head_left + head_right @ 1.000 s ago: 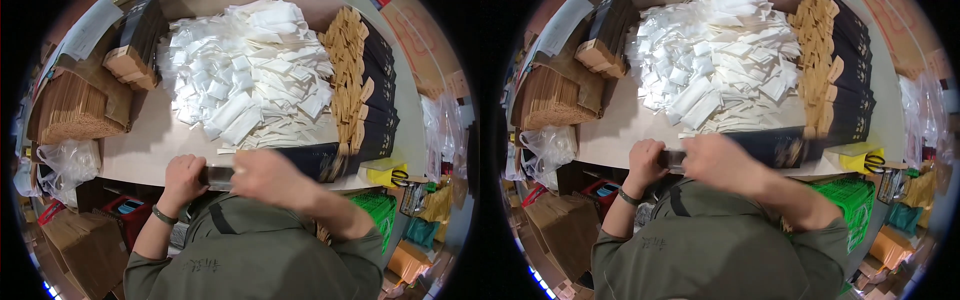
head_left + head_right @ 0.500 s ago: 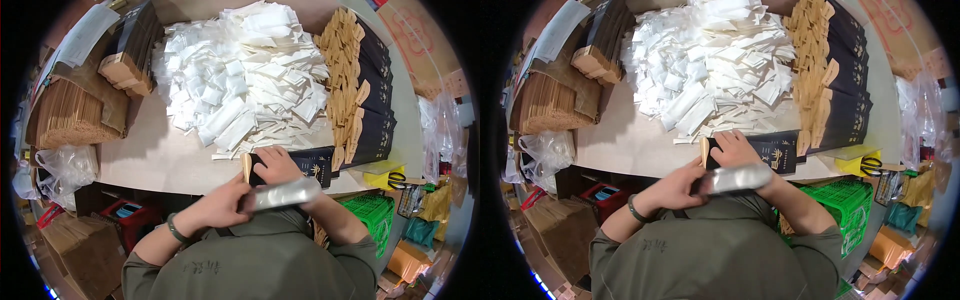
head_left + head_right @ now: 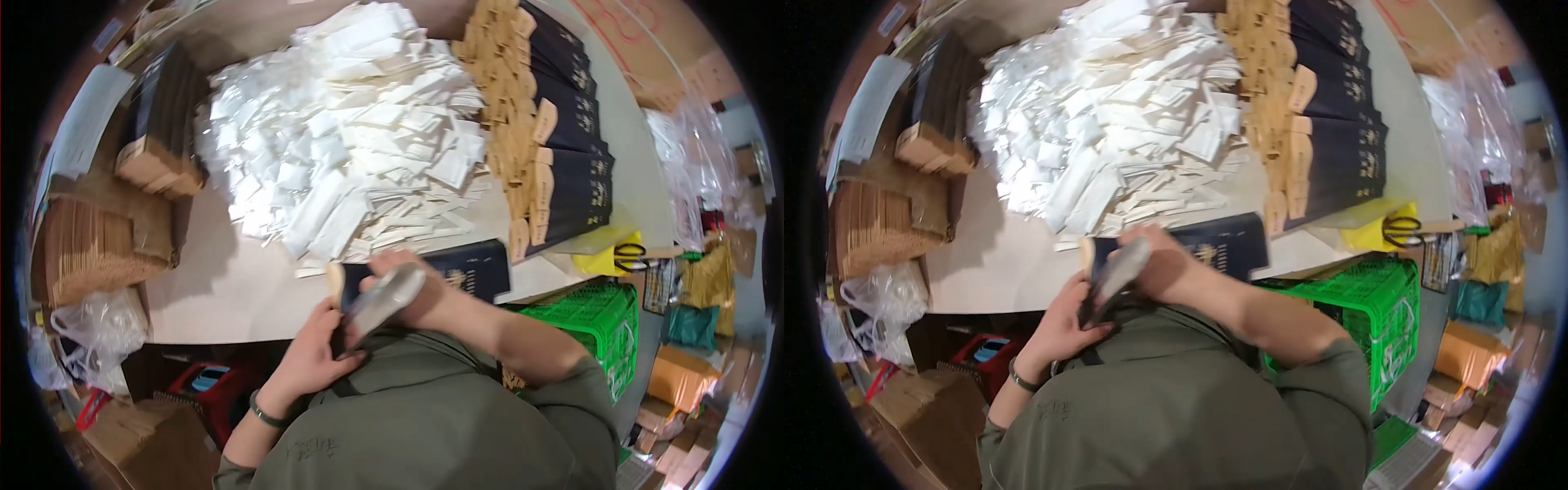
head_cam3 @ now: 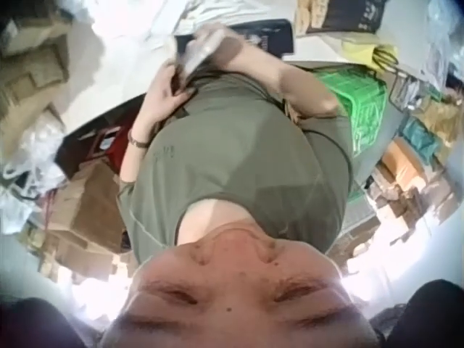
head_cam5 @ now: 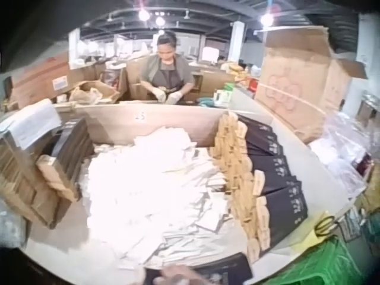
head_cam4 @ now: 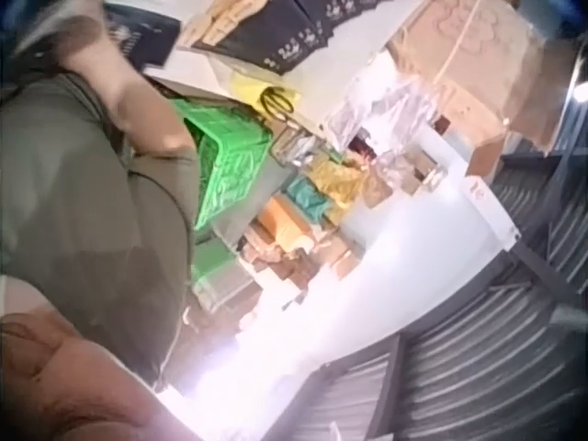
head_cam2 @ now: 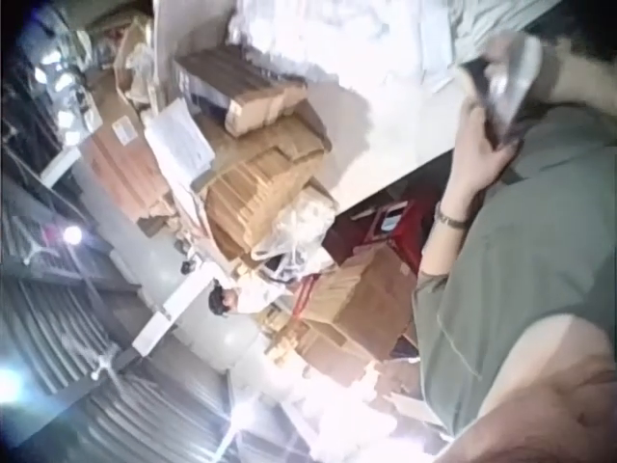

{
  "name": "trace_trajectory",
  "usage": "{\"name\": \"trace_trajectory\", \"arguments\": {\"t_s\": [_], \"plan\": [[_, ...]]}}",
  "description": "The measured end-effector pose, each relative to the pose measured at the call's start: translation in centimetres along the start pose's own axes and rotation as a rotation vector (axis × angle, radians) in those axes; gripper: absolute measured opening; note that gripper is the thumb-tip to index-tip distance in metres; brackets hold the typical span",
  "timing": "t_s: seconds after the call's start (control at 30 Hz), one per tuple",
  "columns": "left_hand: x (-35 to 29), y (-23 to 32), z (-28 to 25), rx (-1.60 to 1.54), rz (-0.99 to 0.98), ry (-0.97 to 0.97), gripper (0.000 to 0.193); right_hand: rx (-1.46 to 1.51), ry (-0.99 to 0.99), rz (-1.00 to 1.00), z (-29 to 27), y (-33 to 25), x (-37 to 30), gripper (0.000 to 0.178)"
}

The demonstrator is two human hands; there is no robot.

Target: Packaging small white packets into cardboard sleeves using a scoop tool.

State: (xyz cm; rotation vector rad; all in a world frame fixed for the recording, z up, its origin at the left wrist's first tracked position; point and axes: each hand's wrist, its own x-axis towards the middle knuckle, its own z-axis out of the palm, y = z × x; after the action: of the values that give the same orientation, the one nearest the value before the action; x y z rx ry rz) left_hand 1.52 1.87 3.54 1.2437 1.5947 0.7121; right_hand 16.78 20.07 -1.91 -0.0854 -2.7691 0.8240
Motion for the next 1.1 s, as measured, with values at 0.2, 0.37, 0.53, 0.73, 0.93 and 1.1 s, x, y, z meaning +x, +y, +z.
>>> {"name": "trace_trajectory", "arguments": {"t_s": [0.2,0.37,0.53,0.73,0.93,1.1], "plan": [[-2.7,-0.2,-0.7,0.079,-0.052,0.145,0.049,-0.136,-0.059,0.025,1.4,-2.1,-0.2,0.035],[-0.9,1.0,1.0,0.075,0.08,0.117,0.046,0.039,-0.109,0.202,-4.3,-1.5,-4.4,0.059],[1.4,2.9,1.9,0.007,0.045,-0.174,0.046,-0.163,-0.162,-0.003,-3.9,0.4,-4.8,0.029],[-0.5,1.7,-0.6,0.008,-0.243,0.037,0.033,-0.099,0.196,0.313,-4.5,-4.6,-3.6,0.039],[-1.1,-3.8,-0.3,0.381,-0.2,0.631,0.04,-0.201,-0.182,0.629,-0.3,-5.9,0.4,0.047],[-4.0,-5.0,0.9,0.437,-0.148,0.62,0.047,-0.109,-0.183,0.599,-1.1,-5.9,0.1,0.035]]}}
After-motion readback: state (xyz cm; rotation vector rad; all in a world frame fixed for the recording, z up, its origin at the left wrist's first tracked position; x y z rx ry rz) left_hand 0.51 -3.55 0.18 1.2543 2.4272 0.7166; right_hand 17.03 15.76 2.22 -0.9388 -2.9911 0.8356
